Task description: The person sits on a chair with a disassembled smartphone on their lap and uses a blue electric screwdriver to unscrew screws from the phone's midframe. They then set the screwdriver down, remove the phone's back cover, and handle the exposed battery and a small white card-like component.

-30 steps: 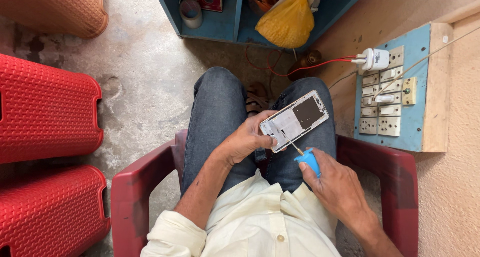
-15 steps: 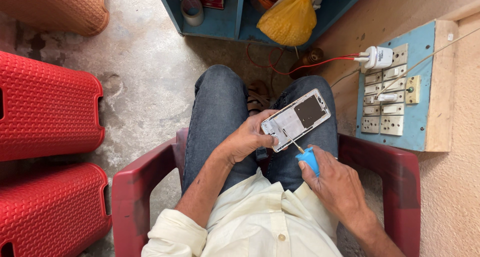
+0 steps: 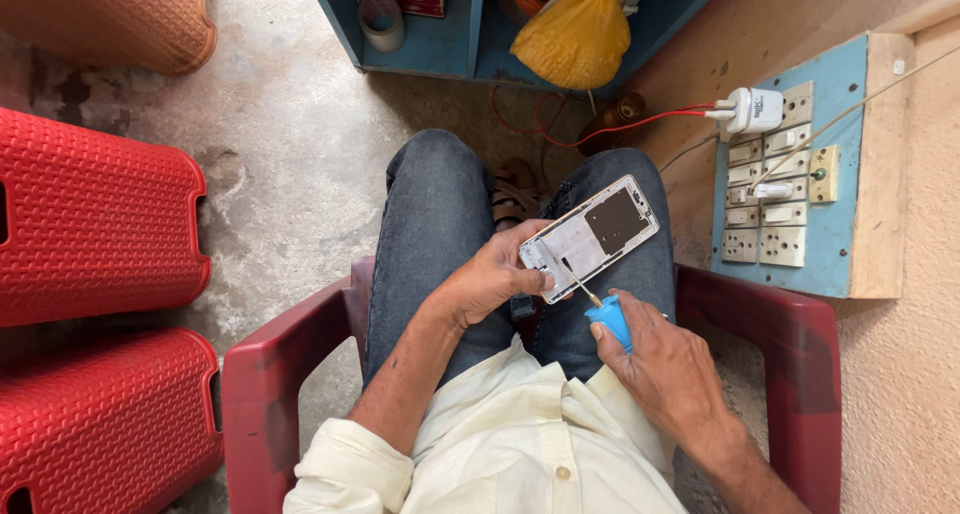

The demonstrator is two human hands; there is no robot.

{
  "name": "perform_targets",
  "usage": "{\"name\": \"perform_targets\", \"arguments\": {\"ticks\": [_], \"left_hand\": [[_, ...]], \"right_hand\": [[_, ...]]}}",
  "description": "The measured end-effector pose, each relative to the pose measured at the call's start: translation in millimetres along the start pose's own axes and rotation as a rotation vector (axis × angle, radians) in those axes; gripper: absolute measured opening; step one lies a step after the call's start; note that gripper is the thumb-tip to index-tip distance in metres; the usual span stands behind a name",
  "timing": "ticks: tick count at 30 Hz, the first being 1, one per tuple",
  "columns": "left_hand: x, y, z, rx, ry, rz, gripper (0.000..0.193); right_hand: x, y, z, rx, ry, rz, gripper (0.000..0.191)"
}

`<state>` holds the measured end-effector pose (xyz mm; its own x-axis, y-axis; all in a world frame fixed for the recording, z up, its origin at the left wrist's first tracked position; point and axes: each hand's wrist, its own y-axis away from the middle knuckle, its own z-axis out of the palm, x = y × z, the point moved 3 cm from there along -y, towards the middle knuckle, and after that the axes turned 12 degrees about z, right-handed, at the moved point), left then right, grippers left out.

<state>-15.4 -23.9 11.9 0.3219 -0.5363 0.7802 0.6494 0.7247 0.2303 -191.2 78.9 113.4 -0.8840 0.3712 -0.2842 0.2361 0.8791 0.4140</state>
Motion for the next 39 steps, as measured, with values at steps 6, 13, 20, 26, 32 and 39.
{"name": "perform_targets", "arguments": {"ticks": [6, 13, 20, 26, 32, 39], "left_hand": [[0.4, 0.1, -0.4, 0.006, -0.003, -0.015, 0.073], [0.5, 0.3, 0.2, 0.002, 0.01, -0.024, 0.073], [0.2, -1.2, -0.2, 0.008, -0.037, -0.02, 0.072], [-0.2, 0.4, -1.0, 0.008, -0.039, -0.013, 0.072], [-1.8, -0.7, -1.4, -0.001, 0.011, -0.011, 0.072], [-1.8, 0.2, -1.7, -0.009, -0.011, 0.001, 0.072]], "right_hand": [[1.9, -1.0, 1.9, -0.005, -0.008, -0.014, 0.052], [1.8, -2.1, 2.9, 0.005, -0.004, -0.03, 0.052], [3.4, -3.4, 0.4, -0.006, 0.019, 0.019, 0.052], [1.8, -2.4, 1.1, -0.009, 0.052, -0.002, 0.054], [0.8, -2.1, 1.4, -0.026, 0.033, -0.011, 0.054], [3.0, -2.3, -1.8, 0.027, 0.045, 0.015, 0.052]]}}
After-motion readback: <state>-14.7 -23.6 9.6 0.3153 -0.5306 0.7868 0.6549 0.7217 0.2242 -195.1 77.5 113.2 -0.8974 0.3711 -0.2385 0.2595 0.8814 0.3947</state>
